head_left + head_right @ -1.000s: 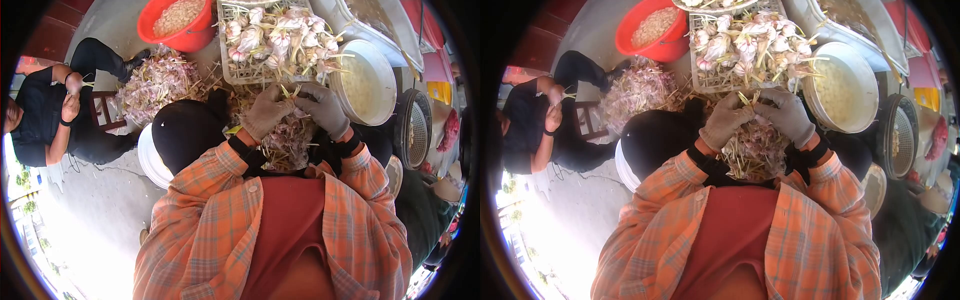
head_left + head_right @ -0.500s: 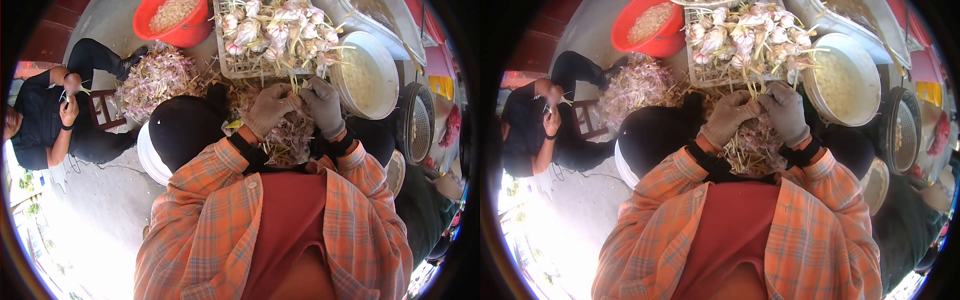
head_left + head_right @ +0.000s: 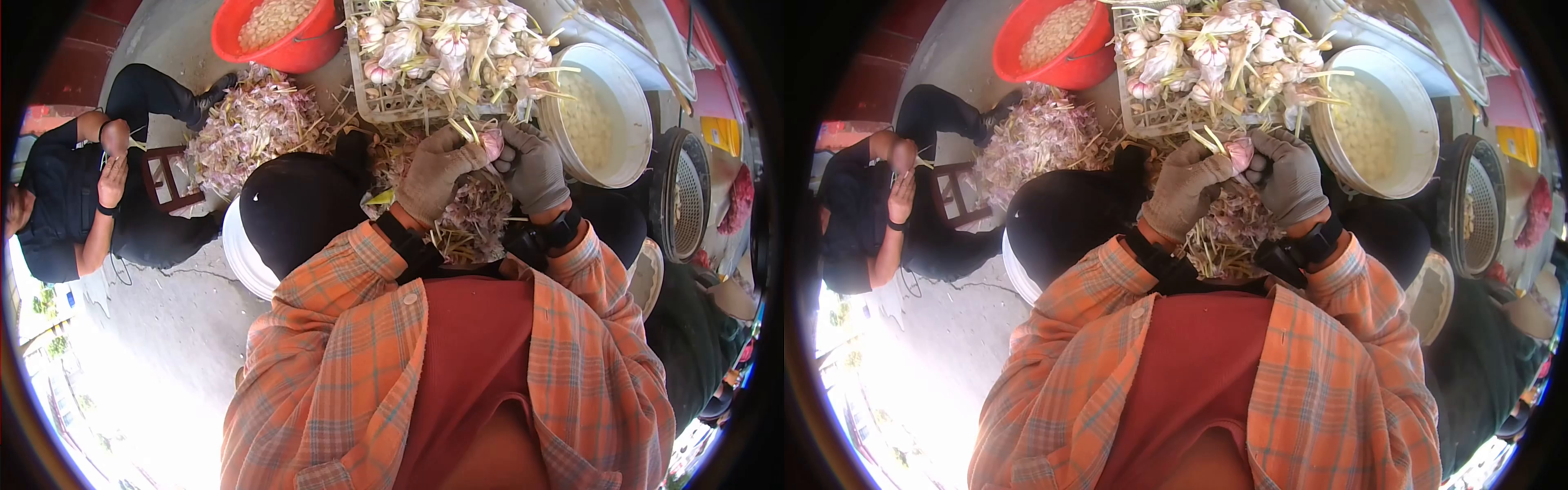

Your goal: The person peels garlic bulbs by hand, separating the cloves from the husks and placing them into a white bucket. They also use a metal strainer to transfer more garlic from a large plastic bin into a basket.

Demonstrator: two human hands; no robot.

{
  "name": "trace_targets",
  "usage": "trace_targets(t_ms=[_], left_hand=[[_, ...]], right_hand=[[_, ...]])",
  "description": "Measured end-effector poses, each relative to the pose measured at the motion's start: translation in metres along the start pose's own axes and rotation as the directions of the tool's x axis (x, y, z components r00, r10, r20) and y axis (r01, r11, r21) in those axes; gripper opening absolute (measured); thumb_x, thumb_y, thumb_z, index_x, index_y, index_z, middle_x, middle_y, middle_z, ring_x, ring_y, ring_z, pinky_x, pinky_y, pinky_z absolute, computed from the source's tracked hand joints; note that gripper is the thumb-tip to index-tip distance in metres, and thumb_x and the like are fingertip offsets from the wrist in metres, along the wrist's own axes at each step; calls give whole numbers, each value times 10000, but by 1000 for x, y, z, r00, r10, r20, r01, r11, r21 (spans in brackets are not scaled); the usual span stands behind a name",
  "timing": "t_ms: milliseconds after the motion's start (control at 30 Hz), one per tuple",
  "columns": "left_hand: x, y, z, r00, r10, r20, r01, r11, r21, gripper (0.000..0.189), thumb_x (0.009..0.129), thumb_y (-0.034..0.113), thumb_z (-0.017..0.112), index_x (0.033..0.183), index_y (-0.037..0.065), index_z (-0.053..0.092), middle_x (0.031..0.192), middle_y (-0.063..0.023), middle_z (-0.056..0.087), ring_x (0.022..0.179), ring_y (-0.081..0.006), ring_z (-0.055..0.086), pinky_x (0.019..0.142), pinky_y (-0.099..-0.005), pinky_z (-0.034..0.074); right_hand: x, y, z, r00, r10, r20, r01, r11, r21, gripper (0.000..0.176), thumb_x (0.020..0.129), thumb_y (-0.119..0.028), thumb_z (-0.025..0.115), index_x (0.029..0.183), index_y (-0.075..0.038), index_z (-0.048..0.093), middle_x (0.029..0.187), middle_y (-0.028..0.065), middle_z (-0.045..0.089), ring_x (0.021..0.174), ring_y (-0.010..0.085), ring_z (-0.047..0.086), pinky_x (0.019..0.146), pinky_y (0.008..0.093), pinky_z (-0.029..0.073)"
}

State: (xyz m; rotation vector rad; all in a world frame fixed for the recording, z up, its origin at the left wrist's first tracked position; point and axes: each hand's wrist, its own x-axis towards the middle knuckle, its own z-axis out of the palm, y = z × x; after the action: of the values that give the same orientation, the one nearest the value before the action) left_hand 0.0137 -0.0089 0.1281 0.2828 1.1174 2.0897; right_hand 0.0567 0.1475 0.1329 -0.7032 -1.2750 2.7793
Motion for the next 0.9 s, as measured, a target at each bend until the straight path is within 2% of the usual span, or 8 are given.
trace_targets(t_ms=[200, 300, 333, 400, 500, 533, 700, 900], left_hand=[[0, -7, 2, 983, 174, -64, -179, 981, -81, 341, 872, 84, 583, 1183, -33, 505, 1038, -138, 629, 928, -195, 628, 762, -296, 529], [2, -7, -7, 991, 137, 5, -137, 989, -57, 362, 866, 89, 590, 1193, -31, 493, 1023, -133, 629, 952, -199, 622, 775, -307, 526], [3, -4, -8, 996, 87, 10, -86, 995, -40, 353, 860, 89, 593, 1178, -34, 504, 1005, -129, 630, 940, -198, 621, 763, -311, 525], [3, 3, -8, 1000, -14, 16, 15, 1000, -9, 335, 846, 90, 600, 1146, -40, 528, 968, -120, 630, 915, -195, 620, 738, -319, 523], [6, -4, -13, 999, -10, 36, 10, 1000, -9, 251, 833, 105, 573, 1037, -42, 571, 902, -95, 624, 819, -172, 602, 699, -307, 499], [7, -10, -18, 998, -16, 56, 16, 1000, 8, 227, 833, 109, 555, 1004, -40, 574, 877, -85, 618, 794, -164, 590, 688, -293, 486], [9, -13, -19, 987, -77, 142, 68, 995, 73, 188, 846, 133, 480, 912, -21, 566, 761, -32, 568, 689, -124, 523, 643, -240, 422], [0, -2, -7, 994, -111, -11, 111, 977, 181, 198, 896, 172, 450, 925, 24, 577, 733, 18, 507, 601, -43, 410, 545, -200, 345]], right_hand=[[7, -1, -17, 975, 142, -171, -149, 988, -28, 129, 906, -119, 549, 845, -8, 571, 659, 34, 539, 511, 122, 476, 447, 253, 384], [3, -7, -19, 970, 146, -195, -196, 943, -270, 98, 885, -107, 580, 885, -9, 588, 693, 37, 562, 556, 107, 496, 463, 251, 398], [6, -9, -21, 977, -74, -200, -38, 862, -505, 95, 876, -101, 591, 907, -11, 598, 705, 33, 571, 569, 101, 503, 475, 247, 405], [10, -14, -22, 882, -468, -47, 204, 469, -859, 118, 858, -89, 612, 951, -15, 617, 729, 25, 590, 596, 89, 518, 499, 238, 418], [2, -38, -16, 949, -307, 66, 226, 519, -824, 165, 846, -74, 622, 1004, -29, 636, 769, 3, 611, 619, 64, 533, 543, 220, 437], [-6, -47, -5, 991, -111, 78, 133, 679, -722, 183, 853, -68, 612, 1027, -16, 638, 800, -6, 620, 654, 53, 548, 589, 208, 460], [-12, -34, 1, 986, 3, 164, 119, 678, -726, 252, 854, -50, 606, 1101, -1, 620, 854, -3, 625, 729, 41, 557, 624, 193, 476], [-16, -38, 8, 941, 90, 325, 190, 653, -733, 336, 837, -17, 605, 1173, -5, 602, 917, 18, 629, 791, 70, 565, 701, 214, 480]])
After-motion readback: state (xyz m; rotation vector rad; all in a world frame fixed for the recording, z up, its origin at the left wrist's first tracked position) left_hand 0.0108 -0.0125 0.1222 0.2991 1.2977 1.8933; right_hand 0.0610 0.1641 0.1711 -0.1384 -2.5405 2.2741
